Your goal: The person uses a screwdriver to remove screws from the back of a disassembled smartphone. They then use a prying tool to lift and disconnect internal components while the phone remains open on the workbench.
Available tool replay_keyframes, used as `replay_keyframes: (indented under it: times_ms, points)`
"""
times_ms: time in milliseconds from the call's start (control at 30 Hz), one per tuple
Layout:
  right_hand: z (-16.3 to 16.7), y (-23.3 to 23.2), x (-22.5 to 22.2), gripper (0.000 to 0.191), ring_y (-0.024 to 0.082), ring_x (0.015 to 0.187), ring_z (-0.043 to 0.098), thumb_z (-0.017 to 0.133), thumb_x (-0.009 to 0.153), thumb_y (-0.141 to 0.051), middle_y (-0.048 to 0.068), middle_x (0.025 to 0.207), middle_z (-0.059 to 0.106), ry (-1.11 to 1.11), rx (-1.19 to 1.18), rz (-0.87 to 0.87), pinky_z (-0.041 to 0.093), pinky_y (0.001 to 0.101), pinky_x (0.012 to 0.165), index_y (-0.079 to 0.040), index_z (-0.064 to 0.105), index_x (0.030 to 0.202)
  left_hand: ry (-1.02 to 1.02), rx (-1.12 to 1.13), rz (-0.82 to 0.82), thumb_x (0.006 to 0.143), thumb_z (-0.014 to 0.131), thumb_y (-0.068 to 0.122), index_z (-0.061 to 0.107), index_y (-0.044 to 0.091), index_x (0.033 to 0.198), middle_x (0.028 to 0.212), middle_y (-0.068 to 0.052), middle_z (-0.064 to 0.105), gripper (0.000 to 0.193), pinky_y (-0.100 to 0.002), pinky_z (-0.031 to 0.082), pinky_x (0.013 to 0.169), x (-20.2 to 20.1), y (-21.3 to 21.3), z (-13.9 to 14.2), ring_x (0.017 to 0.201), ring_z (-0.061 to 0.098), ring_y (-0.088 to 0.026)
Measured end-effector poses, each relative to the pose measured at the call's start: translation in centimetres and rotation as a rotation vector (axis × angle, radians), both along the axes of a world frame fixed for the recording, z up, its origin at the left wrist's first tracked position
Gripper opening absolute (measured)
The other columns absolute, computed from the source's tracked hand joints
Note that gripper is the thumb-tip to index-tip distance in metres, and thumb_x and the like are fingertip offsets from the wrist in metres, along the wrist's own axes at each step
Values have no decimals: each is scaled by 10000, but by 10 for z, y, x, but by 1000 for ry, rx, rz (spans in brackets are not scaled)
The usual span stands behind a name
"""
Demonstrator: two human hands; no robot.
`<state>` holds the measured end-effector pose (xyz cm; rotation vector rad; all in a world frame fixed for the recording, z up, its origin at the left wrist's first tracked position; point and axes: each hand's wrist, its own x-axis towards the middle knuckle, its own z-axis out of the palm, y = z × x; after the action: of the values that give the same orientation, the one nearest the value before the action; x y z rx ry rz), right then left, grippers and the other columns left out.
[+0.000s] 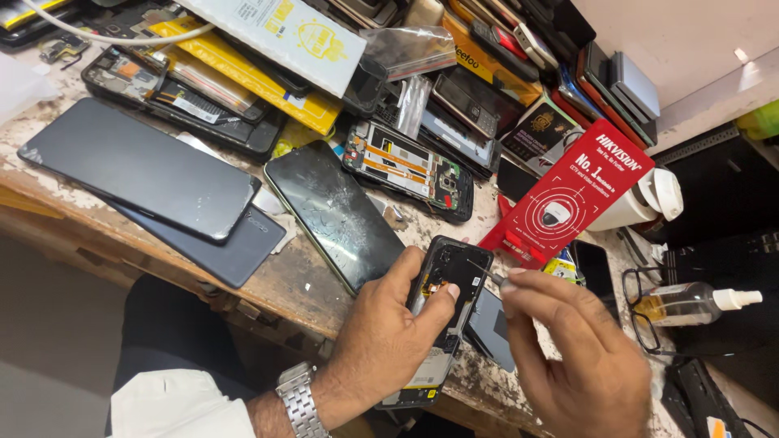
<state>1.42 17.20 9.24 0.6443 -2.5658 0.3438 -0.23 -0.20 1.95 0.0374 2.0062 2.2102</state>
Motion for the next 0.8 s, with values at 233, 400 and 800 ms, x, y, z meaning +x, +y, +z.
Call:
replay_keyframes:
  times_ms: [233,400,800]
  points:
    - [20,0,-8,286,262,854,699,716,846,-81,116,989,691,-76,103,80,559,383,741,-62,664,1127,-8,-5,26,927,645,268,578,70,960,580,-71,680,211,-356,487,464,1,0,0,460,656,-148]
    - [25,0,-13,275,276,991,704,669,870,-111,140,1124,687,-108,79,237,573,369,799,-52,630,1136,-10,13,46,925,658,253,591,78,952,569,-77,648,190,-379,438,435,0,1,-3,441,582,-192]
    - [26,-9,-15,269,254,960,694,670,873,-73,141,1082,680,-121,5,179,568,353,777,-76,675,1142,69,81,85,936,663,248,596,69,962,653,-31,711,192,-334,504,487,0,2,-5,509,650,-109]
